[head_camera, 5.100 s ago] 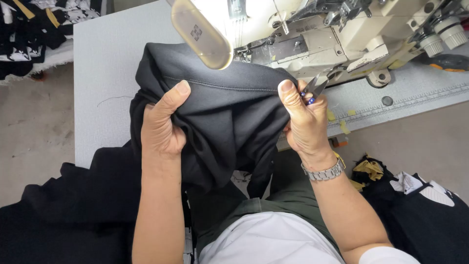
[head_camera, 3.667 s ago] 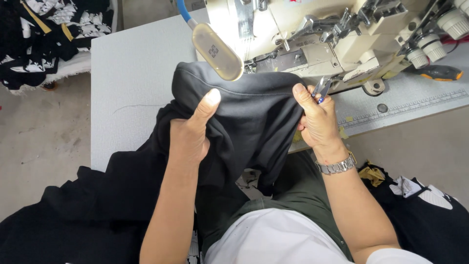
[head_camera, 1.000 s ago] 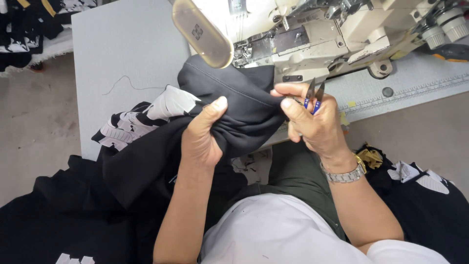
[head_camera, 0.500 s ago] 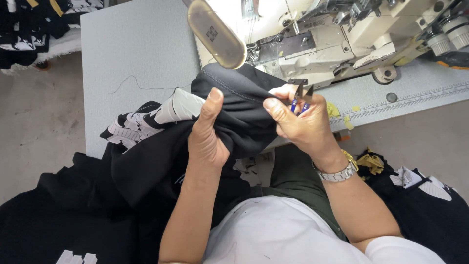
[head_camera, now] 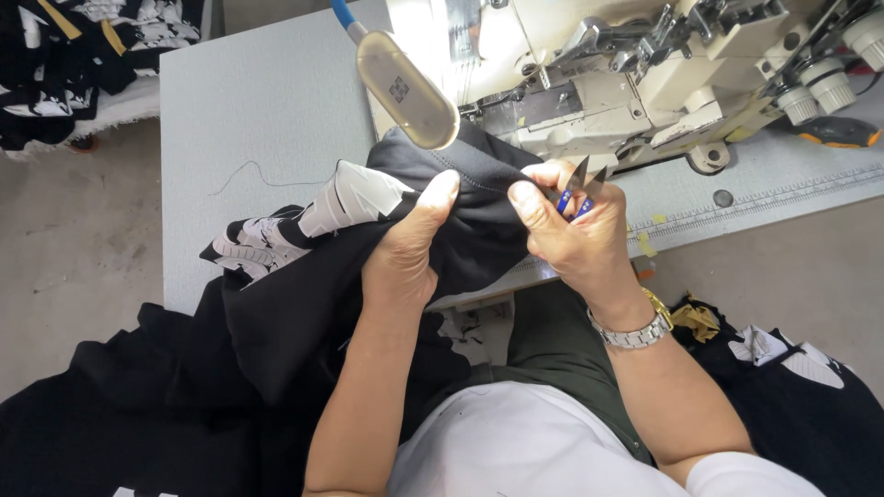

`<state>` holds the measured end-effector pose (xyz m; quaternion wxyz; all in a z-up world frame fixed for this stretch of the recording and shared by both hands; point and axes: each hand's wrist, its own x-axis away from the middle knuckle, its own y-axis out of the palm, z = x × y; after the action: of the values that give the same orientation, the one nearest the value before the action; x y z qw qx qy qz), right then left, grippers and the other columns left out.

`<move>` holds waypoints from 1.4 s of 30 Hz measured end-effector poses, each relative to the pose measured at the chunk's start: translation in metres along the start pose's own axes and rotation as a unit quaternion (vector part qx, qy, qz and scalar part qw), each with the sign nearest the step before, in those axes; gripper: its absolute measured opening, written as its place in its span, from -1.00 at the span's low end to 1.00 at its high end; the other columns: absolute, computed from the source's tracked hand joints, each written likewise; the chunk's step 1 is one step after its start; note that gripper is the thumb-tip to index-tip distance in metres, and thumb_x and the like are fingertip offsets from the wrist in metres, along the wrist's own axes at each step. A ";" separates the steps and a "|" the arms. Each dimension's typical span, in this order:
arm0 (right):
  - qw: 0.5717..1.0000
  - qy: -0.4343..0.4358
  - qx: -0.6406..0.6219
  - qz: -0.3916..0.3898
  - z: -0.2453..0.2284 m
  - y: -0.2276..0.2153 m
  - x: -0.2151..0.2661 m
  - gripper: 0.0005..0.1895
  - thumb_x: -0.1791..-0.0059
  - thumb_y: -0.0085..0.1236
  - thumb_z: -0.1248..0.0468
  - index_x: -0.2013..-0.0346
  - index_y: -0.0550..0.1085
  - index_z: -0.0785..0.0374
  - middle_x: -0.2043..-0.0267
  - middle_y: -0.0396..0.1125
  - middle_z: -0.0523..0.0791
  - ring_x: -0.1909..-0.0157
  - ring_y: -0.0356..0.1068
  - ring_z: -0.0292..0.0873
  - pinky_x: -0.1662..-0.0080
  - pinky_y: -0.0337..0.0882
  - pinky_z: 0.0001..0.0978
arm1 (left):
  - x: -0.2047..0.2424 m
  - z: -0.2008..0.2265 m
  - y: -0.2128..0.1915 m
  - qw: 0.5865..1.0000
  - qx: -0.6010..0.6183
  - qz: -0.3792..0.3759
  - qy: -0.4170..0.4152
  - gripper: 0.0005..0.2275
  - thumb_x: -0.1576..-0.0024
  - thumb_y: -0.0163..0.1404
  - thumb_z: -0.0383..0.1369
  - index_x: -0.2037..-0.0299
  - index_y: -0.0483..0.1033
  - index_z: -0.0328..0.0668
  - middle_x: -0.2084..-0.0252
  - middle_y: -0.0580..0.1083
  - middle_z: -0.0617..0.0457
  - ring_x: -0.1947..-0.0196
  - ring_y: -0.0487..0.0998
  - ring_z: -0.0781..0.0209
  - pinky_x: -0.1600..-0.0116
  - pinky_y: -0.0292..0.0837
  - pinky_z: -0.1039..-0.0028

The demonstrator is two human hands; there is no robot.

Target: Trimming loose threads from black t-shirts using snips at a sewing workstation

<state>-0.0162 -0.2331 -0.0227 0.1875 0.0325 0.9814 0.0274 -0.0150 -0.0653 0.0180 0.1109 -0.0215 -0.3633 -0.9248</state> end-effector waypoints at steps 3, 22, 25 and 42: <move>1.000 -0.008 -0.003 -0.004 -0.004 0.005 0.001 -0.94 -0.06 0.14 0.53 0.32 0.49 0.48 0.77 0.10 -0.12 0.76 0.16 -0.37 0.68 0.14 -0.57 | -0.004 -0.005 -0.012 0.999 -0.037 0.023 -0.013 -0.67 0.06 0.31 -0.60 0.09 0.56 -0.62 0.19 0.58 -0.40 0.20 0.61 -0.06 0.14 0.62 -0.14; 0.937 -0.269 0.213 0.069 -0.038 0.041 0.005 -0.88 0.05 0.31 0.57 0.26 0.58 0.40 0.33 0.41 0.04 0.44 0.40 -0.11 0.50 0.39 -0.40 | -0.011 0.004 -0.014 0.980 -0.157 -0.024 -0.119 -0.50 -0.02 0.24 -0.57 -0.19 0.43 -0.61 -0.22 0.43 -0.35 -0.08 0.59 0.10 -0.31 0.50 0.33; 0.922 -0.295 0.239 0.071 -0.028 0.047 -0.001 -0.85 0.07 0.34 0.53 0.24 0.60 0.34 0.32 0.43 0.00 0.42 0.46 -0.02 0.45 0.46 -0.30 | -0.021 -0.020 -0.036 0.978 -0.164 -0.027 -0.124 -0.54 -0.06 0.22 -0.52 -0.17 0.45 -0.59 -0.19 0.45 -0.33 -0.06 0.56 0.16 -0.29 0.49 0.35; 0.993 -0.027 -0.106 0.055 -0.042 0.047 -0.020 -0.56 0.16 0.13 0.69 0.65 0.13 0.23 0.69 0.12 -0.10 0.73 0.13 -0.31 0.73 0.23 -0.41 | -0.001 0.007 -0.002 0.977 -0.168 0.064 -0.117 -0.54 0.10 0.36 -0.40 0.01 0.59 -0.49 0.07 0.59 -0.26 0.13 0.63 0.10 0.01 0.61 0.18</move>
<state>-0.0108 -0.1891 0.0263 0.2147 0.0670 0.9642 0.1404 -0.0150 -0.0588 0.0222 0.1209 -0.1713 -0.2110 -0.9547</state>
